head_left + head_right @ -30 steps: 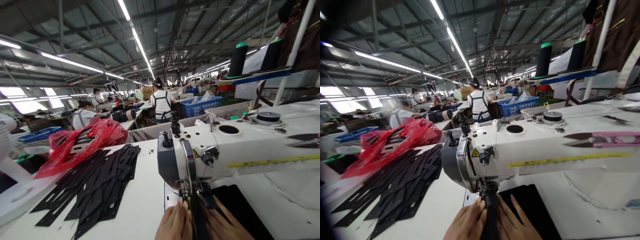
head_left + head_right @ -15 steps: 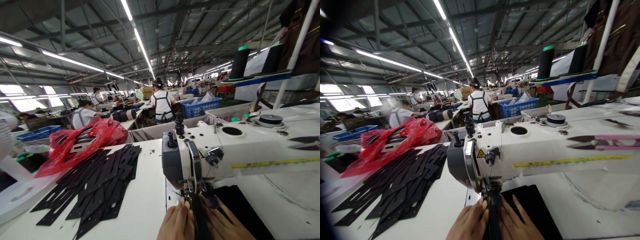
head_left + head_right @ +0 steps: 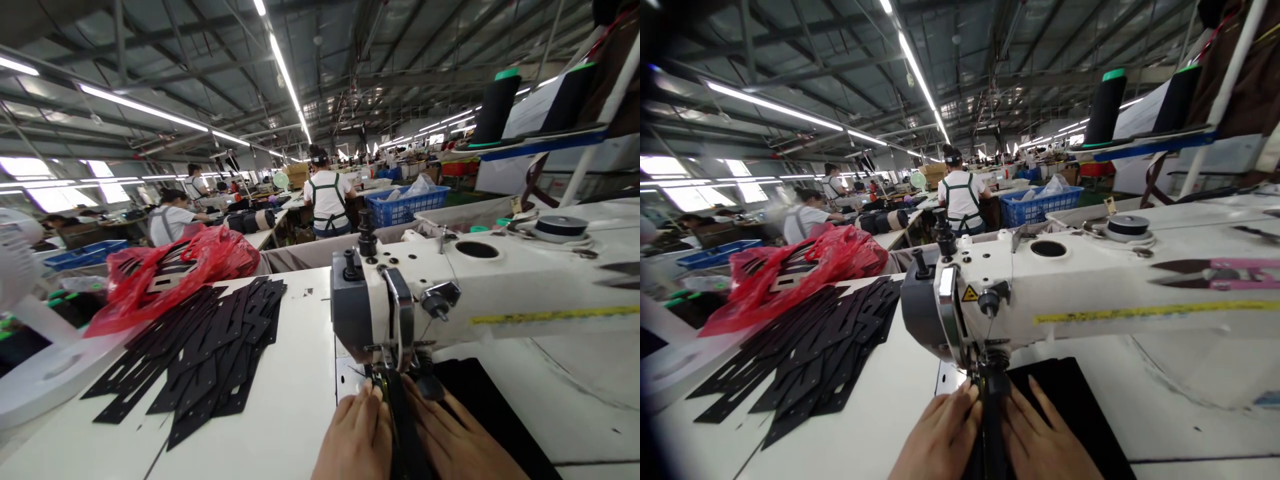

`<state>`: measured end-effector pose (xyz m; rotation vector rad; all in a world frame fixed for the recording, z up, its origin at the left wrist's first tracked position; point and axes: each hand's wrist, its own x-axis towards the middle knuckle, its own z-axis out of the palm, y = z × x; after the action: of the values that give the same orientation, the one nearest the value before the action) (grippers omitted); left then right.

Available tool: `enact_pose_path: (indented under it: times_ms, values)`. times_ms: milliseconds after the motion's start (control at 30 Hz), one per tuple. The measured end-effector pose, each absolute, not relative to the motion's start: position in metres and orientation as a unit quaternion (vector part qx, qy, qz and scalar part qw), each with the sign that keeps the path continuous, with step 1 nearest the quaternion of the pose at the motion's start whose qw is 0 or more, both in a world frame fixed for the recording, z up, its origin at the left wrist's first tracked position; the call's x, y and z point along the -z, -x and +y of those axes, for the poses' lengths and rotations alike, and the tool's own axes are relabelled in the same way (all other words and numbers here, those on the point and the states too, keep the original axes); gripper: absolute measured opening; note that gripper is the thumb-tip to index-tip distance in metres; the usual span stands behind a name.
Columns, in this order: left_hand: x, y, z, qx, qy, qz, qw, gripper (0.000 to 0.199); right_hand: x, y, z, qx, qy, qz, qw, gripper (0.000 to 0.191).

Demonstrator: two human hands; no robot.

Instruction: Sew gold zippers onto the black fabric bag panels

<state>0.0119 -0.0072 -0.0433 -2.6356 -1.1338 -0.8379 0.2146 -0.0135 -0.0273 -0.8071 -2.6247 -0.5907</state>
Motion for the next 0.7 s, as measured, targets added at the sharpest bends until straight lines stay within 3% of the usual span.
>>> enact_pose_path:
  times_ms: [333, 700]
  values:
    - [0.017, -0.016, -0.009, 0.269, 0.890, -0.356, 0.098, 0.023, 0.035, -0.217, -0.015, 0.083, 0.299, -0.928, 0.203, 0.067]
    - [0.048, -0.007, 0.013, 0.285, 0.881, -0.376, 0.039, 0.021, 0.031, -0.218, -0.002, 0.156, 0.292, -0.924, 0.192, 0.065]
